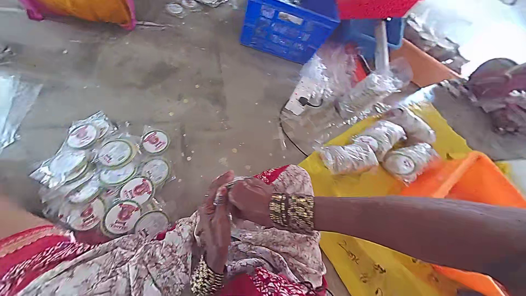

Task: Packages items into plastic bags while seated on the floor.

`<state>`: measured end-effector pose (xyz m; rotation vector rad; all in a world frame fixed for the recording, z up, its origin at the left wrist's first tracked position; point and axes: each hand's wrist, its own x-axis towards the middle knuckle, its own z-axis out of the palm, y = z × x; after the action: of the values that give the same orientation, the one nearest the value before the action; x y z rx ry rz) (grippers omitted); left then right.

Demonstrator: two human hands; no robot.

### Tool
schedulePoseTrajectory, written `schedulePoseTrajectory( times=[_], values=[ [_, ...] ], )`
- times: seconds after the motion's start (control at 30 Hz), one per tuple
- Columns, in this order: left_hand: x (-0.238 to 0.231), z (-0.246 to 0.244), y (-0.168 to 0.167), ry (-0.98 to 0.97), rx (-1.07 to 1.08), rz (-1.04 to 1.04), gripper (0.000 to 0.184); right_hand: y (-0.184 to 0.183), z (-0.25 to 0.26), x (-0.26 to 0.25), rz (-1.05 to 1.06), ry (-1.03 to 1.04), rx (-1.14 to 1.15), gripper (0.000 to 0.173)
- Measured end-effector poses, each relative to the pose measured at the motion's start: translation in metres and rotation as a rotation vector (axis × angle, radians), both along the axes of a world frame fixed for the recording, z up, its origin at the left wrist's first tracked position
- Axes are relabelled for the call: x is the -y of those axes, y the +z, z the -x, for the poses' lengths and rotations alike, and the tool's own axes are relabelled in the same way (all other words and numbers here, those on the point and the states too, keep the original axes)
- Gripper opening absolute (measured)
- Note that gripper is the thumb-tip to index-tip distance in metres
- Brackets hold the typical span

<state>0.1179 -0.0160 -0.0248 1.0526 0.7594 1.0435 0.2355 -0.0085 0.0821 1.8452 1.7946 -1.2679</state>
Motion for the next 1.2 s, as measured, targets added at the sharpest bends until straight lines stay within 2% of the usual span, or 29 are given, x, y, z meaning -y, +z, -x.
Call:
schedulePoseTrajectory(
  times=[0.17,0.37,0.47,0.57,0.63,0.8,1.0,1.1,1.2],
  values=[
    [0.001,-0.008,-0.002,-0.013,-0.034,-0.065,0.034,-0.008,-0.008,-0.004,0.042,0.075,0.065,0.029],
    [-0.001,-0.007,0.006,-0.013,-0.079,-0.087,0.039,-0.023,-0.012,0.009,-0.147,0.061,0.110,0.028],
    [0.000,-0.010,0.007,0.017,-0.068,-0.093,0.040,-0.013,-0.004,0.004,-0.085,0.066,0.166,0.026],
    [-0.001,-0.011,0.005,0.030,-0.051,-0.108,0.039,-0.036,-0.011,0.022,-0.495,0.089,0.152,0.018],
    [0.002,-0.011,0.005,0.025,-0.056,-0.111,0.039,-0.040,-0.012,0.029,-0.534,0.092,0.162,0.019],
    [0.003,-0.016,0.002,0.051,-0.096,-0.119,0.037,-0.030,-0.009,0.021,-0.251,0.052,0.249,0.028],
    [-0.018,0.010,0.014,-0.107,0.016,0.077,0.031,-0.032,-0.010,0.007,-0.182,-0.012,0.047,0.027],
    [-0.011,0.035,0.014,-0.138,-0.059,0.084,0.044,-0.018,-0.003,0.000,-0.113,0.005,0.033,0.024],
    [0.007,0.046,0.016,-0.168,-0.147,0.070,0.049,-0.003,0.016,-0.003,-0.005,0.065,0.036,0.033]
  ],
)
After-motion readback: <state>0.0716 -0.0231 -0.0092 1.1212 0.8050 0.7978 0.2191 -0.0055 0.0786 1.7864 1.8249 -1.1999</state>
